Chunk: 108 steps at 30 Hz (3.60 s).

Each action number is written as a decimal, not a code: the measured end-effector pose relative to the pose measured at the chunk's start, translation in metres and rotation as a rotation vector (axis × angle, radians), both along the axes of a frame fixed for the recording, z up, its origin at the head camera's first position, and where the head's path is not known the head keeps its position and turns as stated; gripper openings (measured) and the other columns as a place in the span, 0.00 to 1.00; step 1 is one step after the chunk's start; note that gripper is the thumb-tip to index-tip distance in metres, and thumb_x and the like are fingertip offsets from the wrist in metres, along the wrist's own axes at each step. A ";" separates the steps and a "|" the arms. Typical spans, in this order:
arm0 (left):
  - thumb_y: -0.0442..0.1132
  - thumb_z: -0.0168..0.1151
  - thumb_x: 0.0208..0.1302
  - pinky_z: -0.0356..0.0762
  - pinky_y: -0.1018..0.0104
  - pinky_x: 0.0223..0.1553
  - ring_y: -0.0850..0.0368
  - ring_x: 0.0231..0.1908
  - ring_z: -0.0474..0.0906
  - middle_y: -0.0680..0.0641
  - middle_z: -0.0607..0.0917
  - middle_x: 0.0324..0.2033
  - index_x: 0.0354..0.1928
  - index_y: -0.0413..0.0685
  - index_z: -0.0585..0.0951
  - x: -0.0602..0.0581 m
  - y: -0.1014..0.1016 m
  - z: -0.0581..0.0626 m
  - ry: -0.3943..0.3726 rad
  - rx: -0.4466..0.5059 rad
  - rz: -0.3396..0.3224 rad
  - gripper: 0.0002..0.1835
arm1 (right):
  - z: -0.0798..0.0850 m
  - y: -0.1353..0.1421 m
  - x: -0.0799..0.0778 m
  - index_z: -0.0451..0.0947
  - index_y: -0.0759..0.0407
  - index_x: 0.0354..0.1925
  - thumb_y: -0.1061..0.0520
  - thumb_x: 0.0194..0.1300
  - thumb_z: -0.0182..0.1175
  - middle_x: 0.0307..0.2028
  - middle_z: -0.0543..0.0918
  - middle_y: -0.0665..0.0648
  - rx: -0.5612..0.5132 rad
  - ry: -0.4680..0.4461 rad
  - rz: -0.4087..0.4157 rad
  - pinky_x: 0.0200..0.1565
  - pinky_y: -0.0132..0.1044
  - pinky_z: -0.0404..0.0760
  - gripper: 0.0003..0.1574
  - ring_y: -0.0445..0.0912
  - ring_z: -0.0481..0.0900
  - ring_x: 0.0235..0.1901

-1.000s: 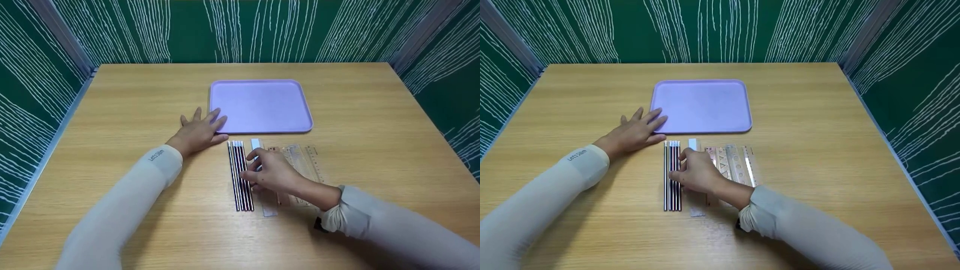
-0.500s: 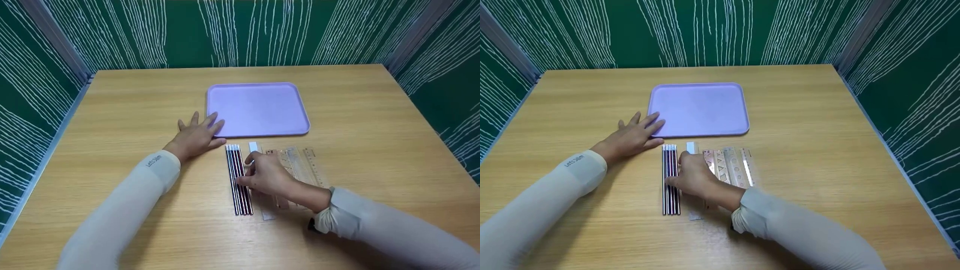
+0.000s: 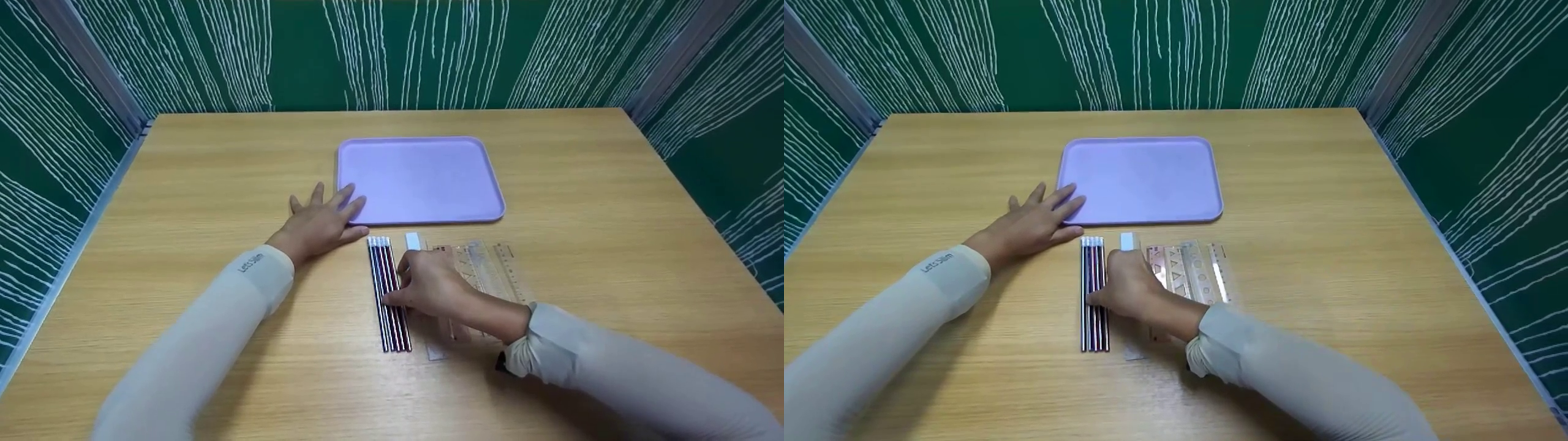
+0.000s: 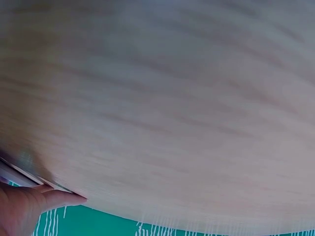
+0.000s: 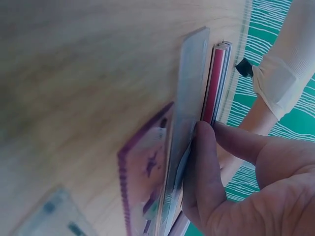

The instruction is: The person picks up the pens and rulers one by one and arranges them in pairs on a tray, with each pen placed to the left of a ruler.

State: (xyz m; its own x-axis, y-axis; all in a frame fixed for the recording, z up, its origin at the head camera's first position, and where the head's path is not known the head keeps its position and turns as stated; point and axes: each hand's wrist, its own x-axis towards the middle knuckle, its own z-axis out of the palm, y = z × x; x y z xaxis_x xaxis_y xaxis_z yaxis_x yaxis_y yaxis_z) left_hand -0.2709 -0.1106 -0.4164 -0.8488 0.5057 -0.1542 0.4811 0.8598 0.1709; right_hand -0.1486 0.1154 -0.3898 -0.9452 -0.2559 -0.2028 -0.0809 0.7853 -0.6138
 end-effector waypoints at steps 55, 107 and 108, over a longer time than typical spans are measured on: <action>0.77 0.34 0.70 0.35 0.13 0.64 0.24 0.78 0.34 0.54 0.42 0.83 0.82 0.73 0.48 -0.001 0.002 -0.002 -0.028 0.003 0.009 0.43 | -0.005 0.021 -0.009 0.72 0.62 0.57 0.62 0.65 0.70 0.39 0.82 0.62 -0.532 -0.306 -0.073 0.32 0.49 0.89 0.25 0.51 0.85 0.27; 0.77 0.35 0.70 0.35 0.13 0.65 0.25 0.78 0.33 0.55 0.41 0.83 0.82 0.73 0.48 -0.001 0.001 0.000 -0.027 0.003 0.016 0.42 | 0.000 0.034 -0.049 0.67 0.60 0.63 0.61 0.68 0.66 0.44 0.79 0.61 -0.710 -0.378 -0.129 0.35 0.44 0.90 0.29 0.47 0.82 0.32; 0.77 0.35 0.70 0.36 0.14 0.65 0.25 0.78 0.34 0.55 0.41 0.83 0.82 0.73 0.48 0.000 0.001 0.001 -0.027 0.004 0.016 0.42 | 0.000 0.034 -0.050 0.67 0.60 0.63 0.61 0.68 0.66 0.45 0.79 0.61 -0.708 -0.378 -0.129 0.36 0.45 0.90 0.29 0.48 0.82 0.32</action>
